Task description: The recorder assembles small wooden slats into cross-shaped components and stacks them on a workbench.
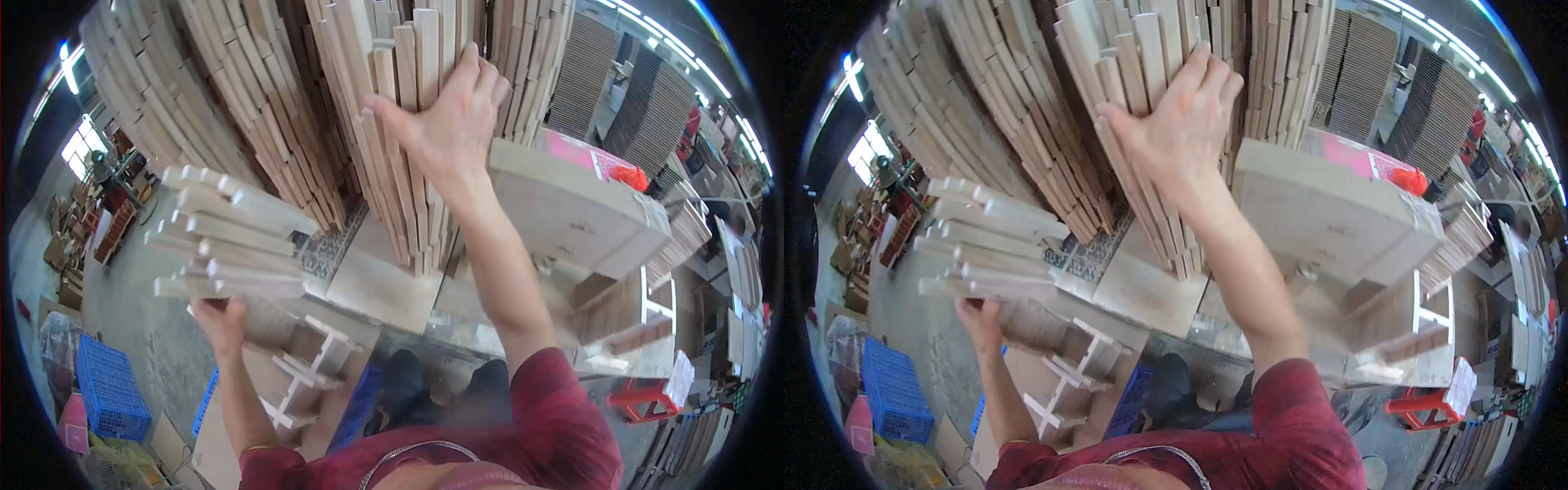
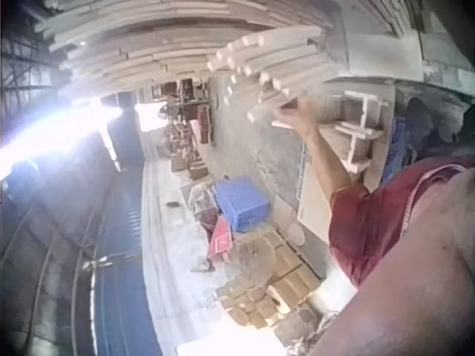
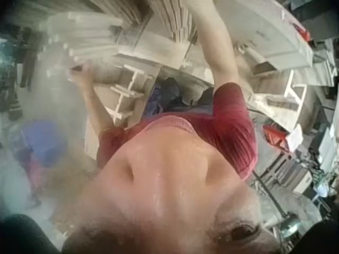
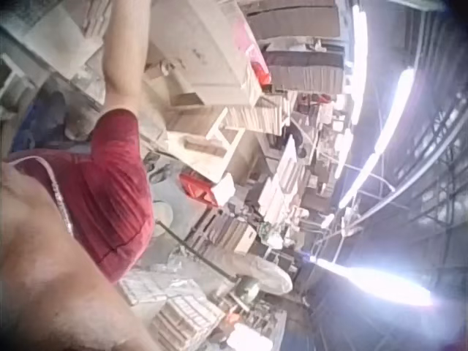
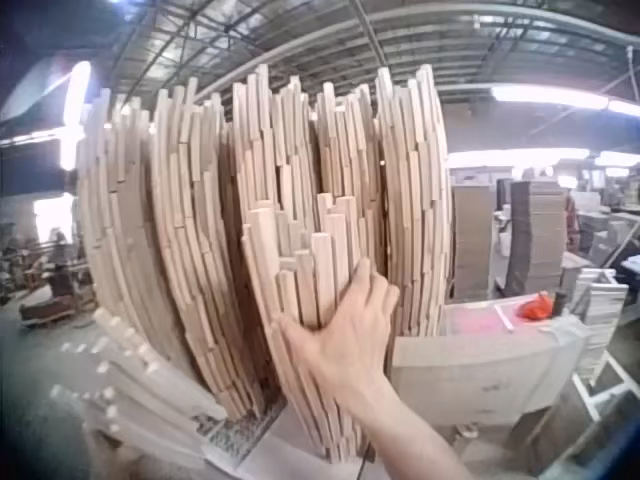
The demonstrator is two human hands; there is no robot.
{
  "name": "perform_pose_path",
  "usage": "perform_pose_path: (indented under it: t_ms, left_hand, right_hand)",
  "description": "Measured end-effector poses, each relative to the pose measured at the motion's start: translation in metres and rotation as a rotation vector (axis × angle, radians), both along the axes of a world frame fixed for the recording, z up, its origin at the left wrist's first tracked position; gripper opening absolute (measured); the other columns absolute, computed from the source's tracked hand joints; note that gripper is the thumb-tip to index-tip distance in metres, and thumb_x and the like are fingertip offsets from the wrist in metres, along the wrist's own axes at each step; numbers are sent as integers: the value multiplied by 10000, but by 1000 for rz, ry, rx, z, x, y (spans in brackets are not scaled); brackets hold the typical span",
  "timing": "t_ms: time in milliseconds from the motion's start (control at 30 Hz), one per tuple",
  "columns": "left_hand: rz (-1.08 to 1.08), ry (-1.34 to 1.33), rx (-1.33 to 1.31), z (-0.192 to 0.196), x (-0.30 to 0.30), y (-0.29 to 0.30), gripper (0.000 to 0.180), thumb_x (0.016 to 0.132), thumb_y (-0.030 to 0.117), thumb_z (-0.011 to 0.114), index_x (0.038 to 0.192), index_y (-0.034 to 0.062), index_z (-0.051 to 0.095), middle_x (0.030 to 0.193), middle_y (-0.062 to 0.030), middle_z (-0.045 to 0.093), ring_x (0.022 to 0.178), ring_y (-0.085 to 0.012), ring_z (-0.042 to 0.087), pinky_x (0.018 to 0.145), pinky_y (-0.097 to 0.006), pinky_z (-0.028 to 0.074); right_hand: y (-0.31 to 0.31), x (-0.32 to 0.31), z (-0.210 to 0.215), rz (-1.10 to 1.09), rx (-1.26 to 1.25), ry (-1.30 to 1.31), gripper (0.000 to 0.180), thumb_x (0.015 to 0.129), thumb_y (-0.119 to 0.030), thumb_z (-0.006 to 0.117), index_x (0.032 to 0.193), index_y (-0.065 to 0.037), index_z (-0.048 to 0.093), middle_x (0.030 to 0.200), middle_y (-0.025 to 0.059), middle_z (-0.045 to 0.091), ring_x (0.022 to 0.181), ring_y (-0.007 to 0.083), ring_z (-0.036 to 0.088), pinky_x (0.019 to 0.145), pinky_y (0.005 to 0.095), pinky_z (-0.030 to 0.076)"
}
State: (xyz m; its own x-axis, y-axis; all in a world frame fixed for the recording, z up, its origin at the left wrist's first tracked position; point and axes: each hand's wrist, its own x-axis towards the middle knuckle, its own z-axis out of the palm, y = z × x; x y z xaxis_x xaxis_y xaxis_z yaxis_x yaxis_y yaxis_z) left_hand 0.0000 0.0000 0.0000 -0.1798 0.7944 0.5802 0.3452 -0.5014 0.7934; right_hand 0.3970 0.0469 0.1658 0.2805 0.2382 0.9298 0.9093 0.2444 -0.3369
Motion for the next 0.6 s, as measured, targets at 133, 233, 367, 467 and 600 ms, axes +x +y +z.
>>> perform_pose_path:
  t_ms: [133,233,367,467,600]
  left_hand:
    - [126,-10,-36,62,7,0,487,885,157,680,1300,-61,550,1241,-155,594,1073,-206,594,887,-349,499]
    - [141,-146,-22,103,14,22,432,905,143,653,1273,-65,568,1234,-145,602,1089,-212,588,898,-346,490]
    - [-1,-126,118,180,-12,34,541,939,119,612,1435,-11,440,1365,-126,554,1204,-240,562,1019,-391,469]
    - [551,977,392,258,-67,48,579,944,139,622,1470,26,409,1406,-125,528,1277,-266,534,1083,-443,458]
    - [-598,-122,282,372,17,111,520,881,166,675,1337,-32,522,1190,-126,623,1087,-224,617,946,-341,498]
  right_hand:
    - [-10,-2,10,77,-5,34,1084,628,-424,895,1358,171,359,1210,292,461,1088,426,426,961,509,411]
    - [2,6,13,62,-25,18,1070,628,-398,901,1362,165,362,1213,289,452,1091,426,428,949,517,419]
    - [3,2,11,106,-98,125,1051,623,-360,916,1364,148,370,1243,280,430,1119,424,423,968,524,402]
    - [0,-2,24,123,-131,181,996,610,-334,919,1319,128,393,1222,276,451,1096,418,434,949,515,407]
    - [5,8,22,122,-138,168,961,602,-308,906,1298,118,398,1181,275,479,1062,419,450,919,512,415]
